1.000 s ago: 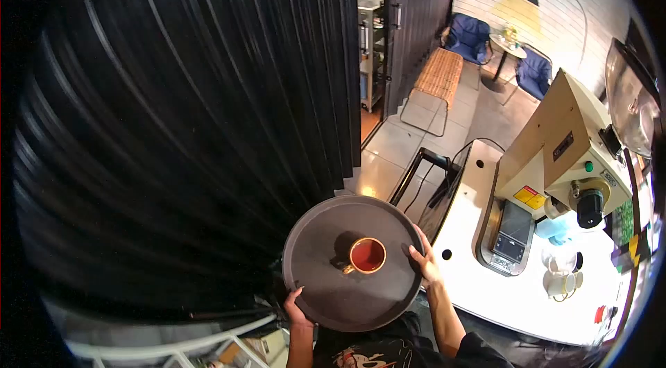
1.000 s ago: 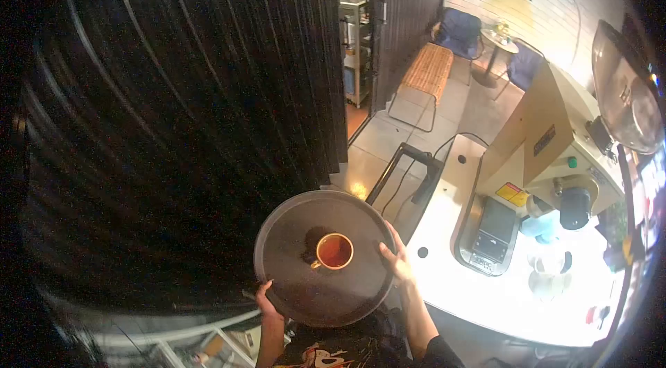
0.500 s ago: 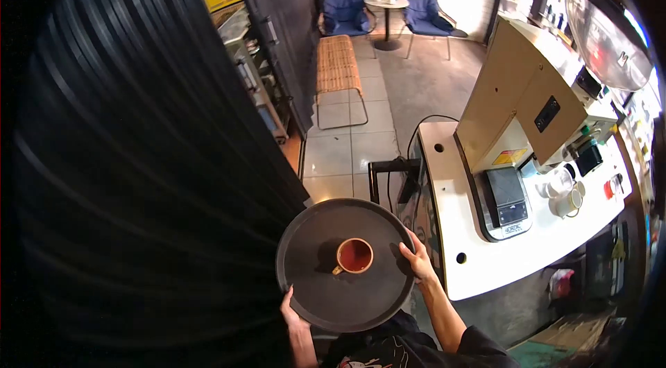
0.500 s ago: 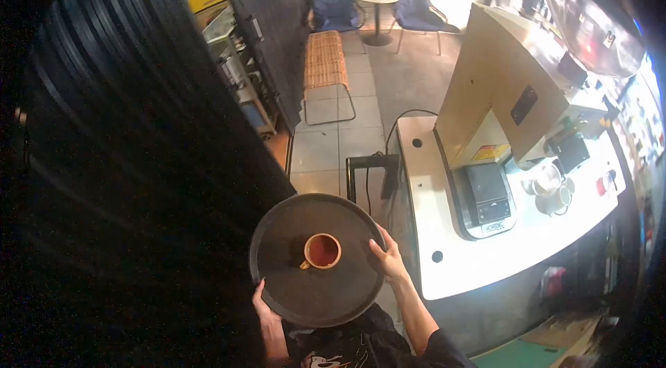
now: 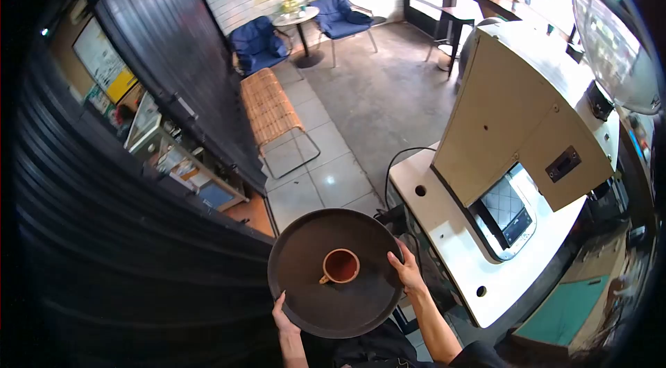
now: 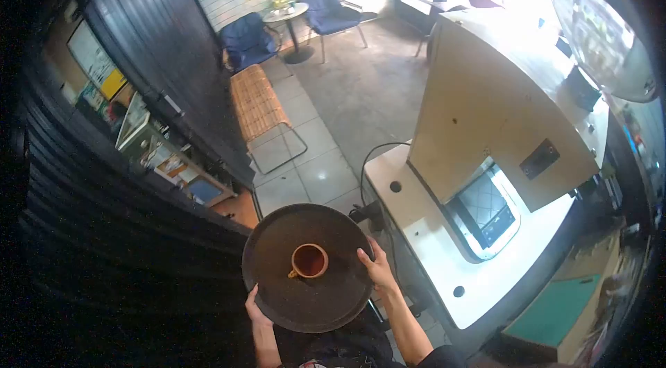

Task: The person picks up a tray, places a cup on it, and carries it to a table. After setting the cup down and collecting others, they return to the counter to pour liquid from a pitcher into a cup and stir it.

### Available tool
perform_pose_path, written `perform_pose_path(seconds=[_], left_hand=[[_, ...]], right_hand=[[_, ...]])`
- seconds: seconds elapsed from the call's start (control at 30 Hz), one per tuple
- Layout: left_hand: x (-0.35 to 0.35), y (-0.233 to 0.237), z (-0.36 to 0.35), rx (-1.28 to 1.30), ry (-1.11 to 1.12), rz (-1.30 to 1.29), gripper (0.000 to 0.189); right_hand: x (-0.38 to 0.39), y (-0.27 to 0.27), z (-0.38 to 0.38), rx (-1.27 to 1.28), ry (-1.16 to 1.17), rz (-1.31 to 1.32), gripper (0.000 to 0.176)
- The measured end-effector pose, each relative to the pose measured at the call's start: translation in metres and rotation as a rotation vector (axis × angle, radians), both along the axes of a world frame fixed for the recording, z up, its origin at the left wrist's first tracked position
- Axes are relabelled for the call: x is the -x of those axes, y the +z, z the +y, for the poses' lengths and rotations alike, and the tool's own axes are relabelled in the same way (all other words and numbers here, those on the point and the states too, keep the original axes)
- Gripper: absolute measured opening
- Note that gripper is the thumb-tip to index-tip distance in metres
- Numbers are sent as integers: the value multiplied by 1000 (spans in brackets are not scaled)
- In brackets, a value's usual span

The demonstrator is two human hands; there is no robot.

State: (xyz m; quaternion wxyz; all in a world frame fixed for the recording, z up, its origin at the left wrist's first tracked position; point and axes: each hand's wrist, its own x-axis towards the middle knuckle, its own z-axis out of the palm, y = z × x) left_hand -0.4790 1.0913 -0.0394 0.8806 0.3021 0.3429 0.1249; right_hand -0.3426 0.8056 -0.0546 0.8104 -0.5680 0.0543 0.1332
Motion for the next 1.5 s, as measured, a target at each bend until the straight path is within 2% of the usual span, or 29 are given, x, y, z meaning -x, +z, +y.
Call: perform_pose_path(seconds=[0.07,0.17,0.33,0.47,0.57,0.7,0.73,0.83,0.87,1.03,1.13,1.27,1.37,1.4,1.5], left_hand=[[-32,15,9,47,-121,-117,41],[-71,-9,40,102,-169,-137,40],[-160,-8,70,148,-275,-111,37],[-234,-30,104,136,-334,-132,37],[-287,-2,114,188,-419,-126,37],[-350,-2,131,219,-450,-110,37],[-368,-4,135,213,-448,-106,37],[-417,0,140,226,-486,-116,37],[-433,3,141,243,-515,-130,38],[-523,10,141,171,-581,-131,39],[-578,13,131,166,-595,-137,39],[-652,17,116,194,-632,-116,40],[-710,10,112,211,-659,-110,40],[-731,12,105,176,-650,-114,40],[-773,22,93,127,-633,-93,40]], right_hand=[[-15,1,8,33,-40,10,51],[-41,34,22,66,-106,-8,46],[-96,18,45,84,-174,-104,42],[-140,15,66,-54,-258,2,38],[-183,17,78,-124,-299,55,36],[-235,43,97,-204,-324,21,36],[-251,37,100,-137,-341,15,39],[-289,49,109,-51,-491,31,37],[-306,21,102,-38,-464,5,37],[-370,33,109,-106,-483,-42,33],[-412,28,101,-76,-472,-39,33],[-480,40,85,72,-558,-48,23],[-532,26,66,71,-565,-89,21],[-555,24,66,77,-654,-90,19],[-602,32,52,91,-611,-149,19]])
